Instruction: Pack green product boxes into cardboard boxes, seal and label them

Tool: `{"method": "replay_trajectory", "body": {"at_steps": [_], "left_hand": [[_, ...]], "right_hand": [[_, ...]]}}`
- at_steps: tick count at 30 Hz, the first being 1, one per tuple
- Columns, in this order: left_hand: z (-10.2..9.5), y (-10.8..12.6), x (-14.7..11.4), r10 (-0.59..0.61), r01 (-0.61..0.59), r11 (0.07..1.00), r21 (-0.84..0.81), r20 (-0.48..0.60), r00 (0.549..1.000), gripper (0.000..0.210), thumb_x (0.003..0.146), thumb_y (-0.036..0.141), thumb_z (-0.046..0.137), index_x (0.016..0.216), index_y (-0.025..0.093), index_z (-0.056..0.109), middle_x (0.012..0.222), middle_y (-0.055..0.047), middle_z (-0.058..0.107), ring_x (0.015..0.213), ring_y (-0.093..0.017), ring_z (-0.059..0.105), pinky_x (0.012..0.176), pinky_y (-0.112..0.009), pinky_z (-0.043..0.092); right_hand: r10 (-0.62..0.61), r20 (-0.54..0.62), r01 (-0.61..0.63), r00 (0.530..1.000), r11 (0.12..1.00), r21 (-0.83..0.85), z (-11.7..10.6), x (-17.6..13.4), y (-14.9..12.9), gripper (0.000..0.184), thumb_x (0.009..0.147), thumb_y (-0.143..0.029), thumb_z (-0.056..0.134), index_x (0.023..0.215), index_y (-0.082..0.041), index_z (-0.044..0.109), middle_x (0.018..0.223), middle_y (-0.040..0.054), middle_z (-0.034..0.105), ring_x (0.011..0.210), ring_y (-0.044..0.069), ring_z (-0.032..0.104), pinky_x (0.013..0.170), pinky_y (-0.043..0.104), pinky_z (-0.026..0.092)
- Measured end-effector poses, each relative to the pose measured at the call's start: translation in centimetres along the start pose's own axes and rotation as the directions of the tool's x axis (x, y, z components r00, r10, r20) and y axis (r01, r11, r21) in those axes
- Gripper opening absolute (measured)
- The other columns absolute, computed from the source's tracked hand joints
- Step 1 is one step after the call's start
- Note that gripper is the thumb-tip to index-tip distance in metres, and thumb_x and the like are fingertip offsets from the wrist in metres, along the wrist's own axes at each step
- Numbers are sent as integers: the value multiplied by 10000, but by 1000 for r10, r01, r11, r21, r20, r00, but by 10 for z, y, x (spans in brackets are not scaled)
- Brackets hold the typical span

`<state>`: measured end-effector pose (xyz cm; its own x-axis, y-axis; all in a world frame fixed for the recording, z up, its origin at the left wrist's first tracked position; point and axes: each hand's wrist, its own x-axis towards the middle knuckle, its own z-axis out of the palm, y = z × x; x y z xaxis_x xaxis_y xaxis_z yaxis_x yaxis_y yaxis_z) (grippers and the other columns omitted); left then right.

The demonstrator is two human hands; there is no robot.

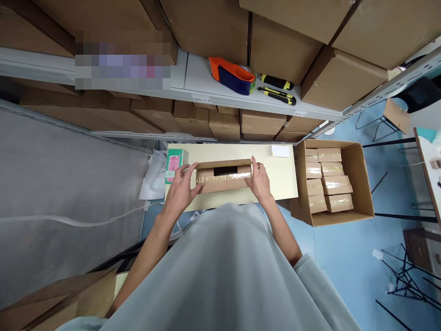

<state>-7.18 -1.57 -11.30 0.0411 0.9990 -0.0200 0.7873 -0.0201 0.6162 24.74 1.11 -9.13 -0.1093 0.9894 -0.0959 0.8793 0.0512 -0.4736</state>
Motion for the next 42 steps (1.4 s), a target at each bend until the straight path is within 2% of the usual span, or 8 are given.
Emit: {"method": "replay_trajectory", "body": {"at_steps": [4, 10, 14, 18, 23, 31, 37, 42], "left_hand": [[2, -7, -1, 37, -36, 999, -18, 38, 999, 441, 1017, 355, 646, 1449, 270, 687, 1555, -173, 543, 1354, -373, 641, 1165, -537, 555], [18, -8, -1, -113, 113, 963, -244, 13, 993, 395, 1055, 490, 577, 1340, 264, 729, 1296, -129, 682, 1088, -283, 719, 975, -427, 624], [33, -15, 9, -307, 278, 859, -430, 3, 952, 402, 913, 504, 713, 1219, 246, 750, 1257, -108, 692, 944, -228, 685, 833, -364, 617], [43, -30, 23, -372, 343, 754, -561, 66, 926, 424, 753, 513, 814, 1059, 230, 737, 1185, -89, 743, 960, -226, 662, 885, -360, 601], [44, -35, 37, -372, 334, 754, -565, 50, 927, 432, 704, 527, 814, 1005, 230, 722, 1111, -77, 739, 951, -227, 661, 922, -380, 583], [41, -30, 35, -371, 339, 734, -588, 70, 926, 417, 723, 528, 826, 997, 238, 706, 1161, -81, 754, 980, -237, 671, 892, -370, 575], [49, -23, 34, -384, 356, 726, -588, 82, 920, 406, 726, 509, 812, 1010, 240, 704, 1160, -76, 729, 880, -203, 630, 825, -349, 566], [46, -23, 37, -409, 364, 736, -571, 53, 911, 379, 736, 482, 803, 1015, 247, 700, 1176, -74, 728, 903, -211, 633, 880, -374, 573]], "right_hand": [[-66, 70, 65, 995, 998, 20, -1, 1, 10, 504, 1020, -245, 739, 1511, -252, 625, 1449, 172, 582, 1316, 349, 654, 1053, 495, 641], [-22, 84, 7, 996, 985, 173, 9, 0, 23, 296, 1097, -375, 623, 1360, -264, 702, 1378, 137, 661, 1182, 298, 725, 1002, 442, 642], [107, 86, -134, 991, 887, 442, 22, 10, 32, 259, 1037, -436, 620, 1212, -268, 711, 1250, 87, 716, 956, 225, 740, 893, 381, 645], [139, 146, -200, 979, 783, 589, 29, 29, 42, 221, 866, -442, 733, 977, -260, 674, 1104, 53, 731, 1011, 230, 707, 868, 349, 630], [213, 252, -322, 944, 760, 564, 28, 44, 45, 266, 780, -431, 791, 939, -256, 668, 982, 10, 693, 839, 187, 667, 816, 348, 615], [202, 307, -356, 930, 703, 616, 24, 42, 43, 295, 793, -479, 759, 959, -262, 647, 1033, 13, 665, 746, 154, 614, 726, 335, 622], [302, 274, -404, 913, 764, 503, 21, 56, 41, 283, 728, -410, 797, 887, -261, 617, 970, 9, 680, 833, 184, 637, 759, 331, 622], [274, 353, -441, 895, 668, 600, 12, 54, 38, 384, 699, -499, 841, 867, -251, 600, 928, -8, 656, 774, 155, 623, 734, 332, 636]]}}
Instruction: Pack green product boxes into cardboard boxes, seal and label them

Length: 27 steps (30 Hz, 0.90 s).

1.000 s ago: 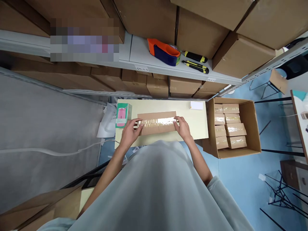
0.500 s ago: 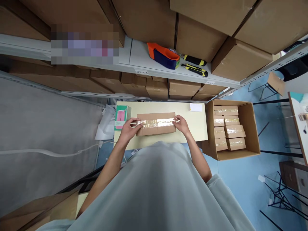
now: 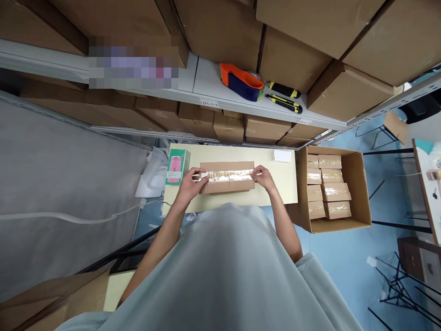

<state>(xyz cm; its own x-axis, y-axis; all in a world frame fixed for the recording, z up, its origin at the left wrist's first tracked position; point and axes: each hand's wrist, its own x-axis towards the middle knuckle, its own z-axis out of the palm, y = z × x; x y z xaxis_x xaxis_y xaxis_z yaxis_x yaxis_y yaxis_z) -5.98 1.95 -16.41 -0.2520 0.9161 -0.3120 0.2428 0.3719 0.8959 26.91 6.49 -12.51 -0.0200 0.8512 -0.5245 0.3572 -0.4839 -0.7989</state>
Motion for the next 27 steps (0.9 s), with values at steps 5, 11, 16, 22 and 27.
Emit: {"method": "replay_trajectory", "body": {"at_steps": [5, 11, 16, 22, 27], "left_hand": [[-13, 1, -5, -20, 24, 998, -63, 65, 998, 456, 709, 552, 848, 1026, 246, 730, 1194, -81, 762, 935, -232, 663, 866, -380, 599], [-1, -3, -28, -52, 61, 995, -82, 107, 993, 532, 719, 624, 860, 1084, 248, 769, 1237, -100, 756, 929, -221, 682, 894, -392, 626], [7, -5, -30, -62, 74, 993, -90, 130, 990, 537, 741, 633, 866, 1103, 246, 780, 1267, -107, 765, 987, -237, 704, 941, -410, 630], [6, -10, -14, -72, 81, 989, -127, 75, 995, 817, 706, 585, 912, 1406, 229, 684, 1260, -130, 763, 1026, -247, 722, 958, -442, 641], [13, -10, 1, -76, 84, 988, -133, 64, 995, 729, 736, 554, 898, 1350, 208, 715, 1364, -160, 749, 1079, -271, 739, 989, -463, 643]], "right_hand": [[-13, -20, 14, 1000, 998, 53, 5, -21, 10, 464, 694, -579, 881, 868, -247, 608, 931, -2, 669, 768, 159, 667, 752, 354, 655], [54, -176, -46, 983, 998, 53, -2, -43, 33, 523, 700, -589, 876, 1035, -251, 657, 968, 24, 735, 815, 209, 732, 805, 413, 690], [67, -104, -57, 992, 993, 99, -9, -53, 41, 642, 752, -586, 859, 1245, -198, 718, 1096, 88, 778, 891, 218, 756, 890, 427, 690], [-81, 10, 79, 997, 986, 146, -6, -46, 29, 656, 897, -576, 756, 1435, -205, 721, 1337, 121, 791, 1168, 295, 764, 1024, 463, 664], [-152, -12, 153, 988, 983, 99, -5, -31, 18, 579, 926, -556, 738, 1403, -229, 753, 1356, 87, 801, 1258, 314, 744, 1072, 469, 656]]}}
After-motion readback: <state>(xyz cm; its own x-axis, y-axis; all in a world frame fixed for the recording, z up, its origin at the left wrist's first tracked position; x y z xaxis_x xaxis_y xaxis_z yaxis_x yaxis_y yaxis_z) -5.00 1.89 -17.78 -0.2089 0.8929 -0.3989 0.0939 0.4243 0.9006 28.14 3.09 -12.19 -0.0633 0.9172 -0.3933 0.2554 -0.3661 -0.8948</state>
